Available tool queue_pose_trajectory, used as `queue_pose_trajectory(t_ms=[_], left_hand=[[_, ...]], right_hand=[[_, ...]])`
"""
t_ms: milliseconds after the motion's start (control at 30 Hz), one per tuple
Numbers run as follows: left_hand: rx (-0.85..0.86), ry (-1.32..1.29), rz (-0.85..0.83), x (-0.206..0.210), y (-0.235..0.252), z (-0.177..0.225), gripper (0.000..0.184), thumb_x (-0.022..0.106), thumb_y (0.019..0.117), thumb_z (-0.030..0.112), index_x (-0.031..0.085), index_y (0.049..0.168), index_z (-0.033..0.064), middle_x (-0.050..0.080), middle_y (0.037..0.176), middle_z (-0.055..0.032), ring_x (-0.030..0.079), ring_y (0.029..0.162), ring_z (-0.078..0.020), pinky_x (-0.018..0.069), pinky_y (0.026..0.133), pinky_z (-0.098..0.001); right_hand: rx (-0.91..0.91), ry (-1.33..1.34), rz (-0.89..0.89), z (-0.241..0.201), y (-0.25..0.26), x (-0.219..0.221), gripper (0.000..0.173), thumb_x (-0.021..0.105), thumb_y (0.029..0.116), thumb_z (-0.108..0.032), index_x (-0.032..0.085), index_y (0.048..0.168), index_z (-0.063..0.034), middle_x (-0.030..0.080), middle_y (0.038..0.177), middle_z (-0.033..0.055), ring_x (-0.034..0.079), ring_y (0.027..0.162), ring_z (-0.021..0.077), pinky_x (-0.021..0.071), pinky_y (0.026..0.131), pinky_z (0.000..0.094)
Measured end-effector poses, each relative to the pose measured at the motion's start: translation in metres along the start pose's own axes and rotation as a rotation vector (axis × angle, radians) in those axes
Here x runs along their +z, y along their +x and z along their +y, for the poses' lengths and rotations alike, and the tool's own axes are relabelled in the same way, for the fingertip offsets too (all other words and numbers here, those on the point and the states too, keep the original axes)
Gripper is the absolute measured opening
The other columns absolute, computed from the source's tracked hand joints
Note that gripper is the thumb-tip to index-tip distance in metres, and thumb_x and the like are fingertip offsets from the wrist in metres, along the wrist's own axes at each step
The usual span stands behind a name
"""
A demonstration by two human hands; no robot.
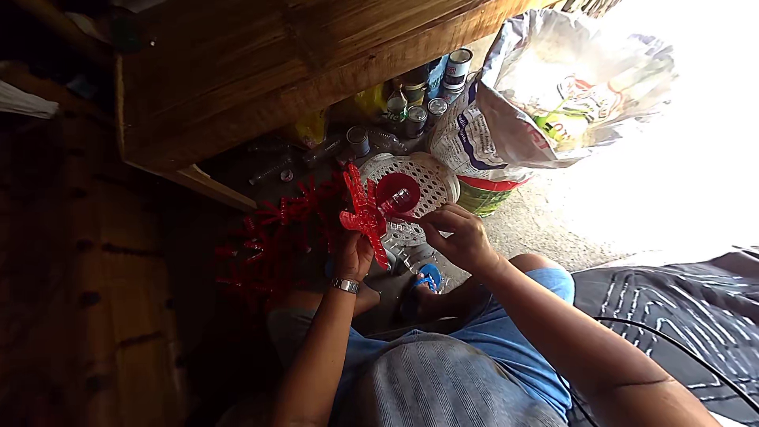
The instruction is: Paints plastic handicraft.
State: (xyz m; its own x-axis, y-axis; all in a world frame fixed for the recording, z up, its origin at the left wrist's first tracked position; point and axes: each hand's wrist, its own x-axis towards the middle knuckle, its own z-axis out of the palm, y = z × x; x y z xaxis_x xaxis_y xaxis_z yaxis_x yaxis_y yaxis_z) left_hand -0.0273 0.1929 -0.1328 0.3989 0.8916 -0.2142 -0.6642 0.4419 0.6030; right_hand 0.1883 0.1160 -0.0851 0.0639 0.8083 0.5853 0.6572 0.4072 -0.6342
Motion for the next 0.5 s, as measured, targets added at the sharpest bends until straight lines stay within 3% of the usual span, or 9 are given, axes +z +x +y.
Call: queue_pose_trajectory(t_ms=[167,400,500], left_hand=[[0.010,0.002,-0.008,0.0026,-0.0005,-0.0003,0.019,0.065,0.0967,0.020,0.063,0.115,0.0148,0.071,0.107,-0.0048,0.070,0.098,-0.0152,0.0586,0.088,-0.0339],[0.002,0.025,-0.003,0.0035,-0.0012,0.0004,0.016,0.058,0.0983,0.014,0.062,0.114,0.0141,0.071,0.104,-0.0046,0.070,0.094,-0.0142,0.0590,0.085,-0.0321],[-0.004,0.026,-0.016,0.0048,-0.0021,0.0001,0.017,0.058,0.0985,0.015,0.062,0.114,0.0150,0.071,0.106,-0.0044,0.070,0.097,-0.0143,0.0584,0.087,-0.0323]], right_hand=[[-0.033,-0.022,-0.023,-0.0024,0.0078,0.0053,0.015,0.067,0.0940,-0.011,0.078,0.100,-0.0026,0.072,0.090,0.0059,0.068,0.086,0.0118,0.0593,0.079,0.0258],[-0.059,-0.027,-0.031,-0.0035,0.0019,0.0036,0.013,0.067,0.0931,-0.012,0.077,0.093,-0.0034,0.071,0.085,0.0055,0.067,0.082,0.0113,0.0572,0.076,0.0243],[-0.046,-0.025,-0.030,-0.0051,0.0059,0.0052,0.014,0.067,0.0936,-0.011,0.078,0.098,-0.0021,0.072,0.088,0.0064,0.068,0.085,0.0117,0.0588,0.078,0.0248]])
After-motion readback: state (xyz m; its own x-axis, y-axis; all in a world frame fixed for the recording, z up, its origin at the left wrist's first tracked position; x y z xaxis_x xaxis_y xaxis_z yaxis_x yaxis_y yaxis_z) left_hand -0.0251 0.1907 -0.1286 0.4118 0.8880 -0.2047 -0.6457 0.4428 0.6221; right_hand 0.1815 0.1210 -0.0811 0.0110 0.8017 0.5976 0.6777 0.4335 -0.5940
